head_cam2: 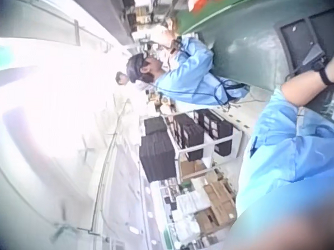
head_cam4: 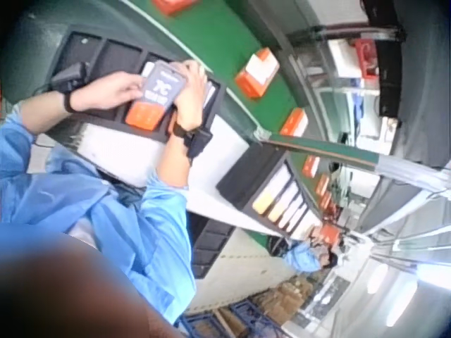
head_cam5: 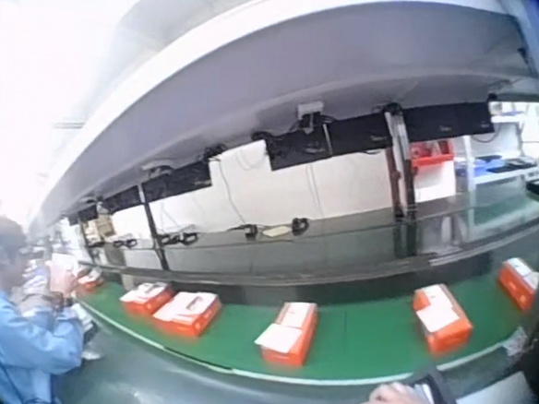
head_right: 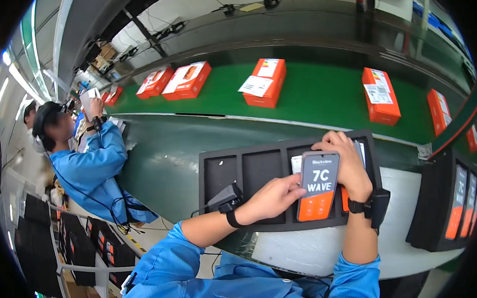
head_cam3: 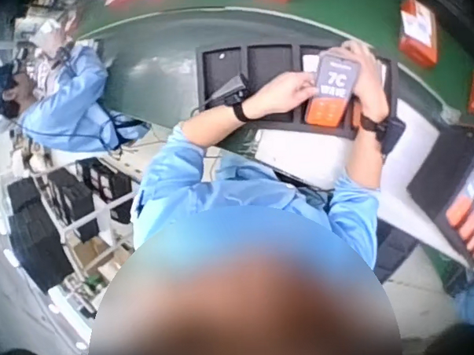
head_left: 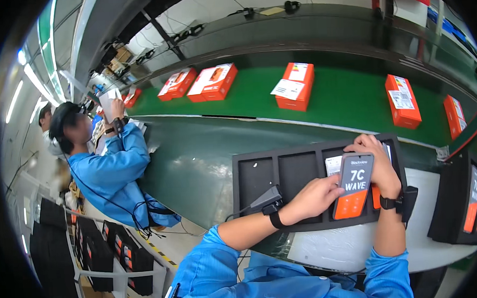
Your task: The worker is inspecting smartphones, applying labels, and placing them into trays on a moving conveyor belt.
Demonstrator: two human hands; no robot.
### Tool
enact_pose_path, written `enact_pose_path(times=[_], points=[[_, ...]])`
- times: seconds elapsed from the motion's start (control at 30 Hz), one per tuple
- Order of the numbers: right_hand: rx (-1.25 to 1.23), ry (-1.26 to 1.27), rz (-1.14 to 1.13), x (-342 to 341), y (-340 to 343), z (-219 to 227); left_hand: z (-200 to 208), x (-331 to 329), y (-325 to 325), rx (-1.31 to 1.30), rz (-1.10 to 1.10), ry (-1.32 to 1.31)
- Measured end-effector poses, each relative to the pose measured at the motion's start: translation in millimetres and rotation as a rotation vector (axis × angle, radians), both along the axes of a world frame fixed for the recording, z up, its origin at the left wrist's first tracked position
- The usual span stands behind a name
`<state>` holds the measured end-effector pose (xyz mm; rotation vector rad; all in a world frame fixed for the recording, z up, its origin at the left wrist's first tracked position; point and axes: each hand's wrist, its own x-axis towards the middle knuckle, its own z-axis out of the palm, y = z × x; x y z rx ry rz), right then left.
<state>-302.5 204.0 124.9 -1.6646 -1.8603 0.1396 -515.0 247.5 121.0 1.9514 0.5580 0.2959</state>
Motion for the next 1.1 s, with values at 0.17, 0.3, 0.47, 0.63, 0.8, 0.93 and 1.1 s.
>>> enact_pose_path(times=[0.17, 0.3, 0.47, 0.63, 0.8, 0.93, 1.1], points=[[-0.064, -0.163, -0.146, -23.7, 8.2, -17.3, 4.3, -36.9, 26.1, -0.268, 0.106, -0.288], [-0.163, -0.243, -0.073, -50.2, 4.0, 7.0, 29.4, -99.2, 101.1, -0.337, 0.295, -0.365], [-0.477, -0.109, -0.065, -54.6, 15.5, 12.5, 26.8, -193.0, 250.7, -0.029, 0.667, -0.491], [-0.432, 1.004, 0.040, -52.5, 55.5, -15.1, 22.0, -275.1, 427.8, 0.440, 1.095, -0.397], [-0.386, 0.983, -0.038, -64.5, 63.0, -18.2, 10.2, -279.1, 532.1, 0.649, 1.235, -0.067], [-0.422, 0.986, -0.108, -71.3, 67.5, -17.3, -8.6, -265.3, 582.4, 0.641, 1.193, 0.140], [-0.408, 0.977, -0.118, -78.5, 77.1, -17.1, -10.8, -251.0, 600.7, 0.827, 1.069, 0.323]])
